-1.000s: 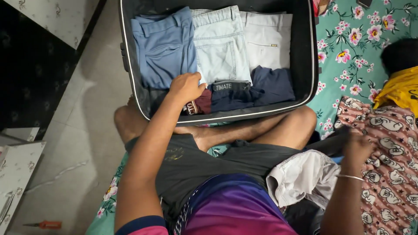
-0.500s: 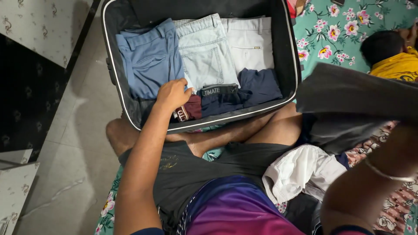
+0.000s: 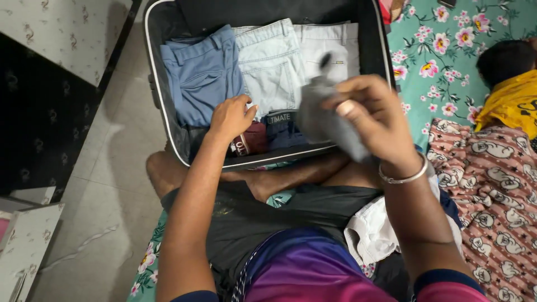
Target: The person folds various clothing items, including pants, shorts, and shirts, and places them neatly into an open suitcase. They handle each item individually, folding it before arranging it inside the luggage.
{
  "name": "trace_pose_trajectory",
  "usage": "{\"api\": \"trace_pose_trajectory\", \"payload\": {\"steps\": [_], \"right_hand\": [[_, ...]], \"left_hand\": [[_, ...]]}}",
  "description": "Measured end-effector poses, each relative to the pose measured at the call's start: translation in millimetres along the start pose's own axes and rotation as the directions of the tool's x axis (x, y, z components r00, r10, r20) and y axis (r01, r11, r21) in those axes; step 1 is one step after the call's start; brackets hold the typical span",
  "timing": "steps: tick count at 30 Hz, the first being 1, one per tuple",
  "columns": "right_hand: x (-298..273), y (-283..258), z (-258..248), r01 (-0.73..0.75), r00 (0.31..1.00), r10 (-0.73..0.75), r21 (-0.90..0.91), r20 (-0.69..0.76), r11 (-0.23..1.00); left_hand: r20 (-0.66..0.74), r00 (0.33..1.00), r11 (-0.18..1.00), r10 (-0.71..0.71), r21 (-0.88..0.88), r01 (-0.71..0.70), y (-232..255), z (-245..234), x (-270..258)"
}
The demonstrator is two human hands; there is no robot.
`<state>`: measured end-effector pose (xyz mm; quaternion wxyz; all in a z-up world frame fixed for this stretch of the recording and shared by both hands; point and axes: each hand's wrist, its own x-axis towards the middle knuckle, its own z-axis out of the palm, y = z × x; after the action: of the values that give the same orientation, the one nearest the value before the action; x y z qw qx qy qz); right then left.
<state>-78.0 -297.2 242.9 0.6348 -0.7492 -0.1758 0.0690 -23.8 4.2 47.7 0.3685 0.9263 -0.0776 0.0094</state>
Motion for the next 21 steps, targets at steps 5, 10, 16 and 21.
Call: {"api": "trace_pose_trajectory", "payload": {"steps": [5,10,16,21], "right_hand": [[-1,9,5,-0.122,0.992,0.118,-0.167,-0.039,0.978],[-34,38,-46,-0.320,0.945,0.281,-0.651,-0.167,0.689],[-90,87,-68,-0.352,0.845,0.494,-0.909,-0.206,0.222],[-106,117,-80,-0.343,0.923,0.297,-0.871,-0.244,0.352]], "left_hand": [[-0.044,0.998,0.999,0.041,0.017,-0.041,-6,4,1],[-0.031,0.997,0.997,0.077,0.022,-0.077,0,3,1],[-0.003,0.996,0.995,0.089,0.032,-0.089,0,5,-2],[0.008,0.997,0.997,0.078,0.022,-0.078,1,1,-1]]}}
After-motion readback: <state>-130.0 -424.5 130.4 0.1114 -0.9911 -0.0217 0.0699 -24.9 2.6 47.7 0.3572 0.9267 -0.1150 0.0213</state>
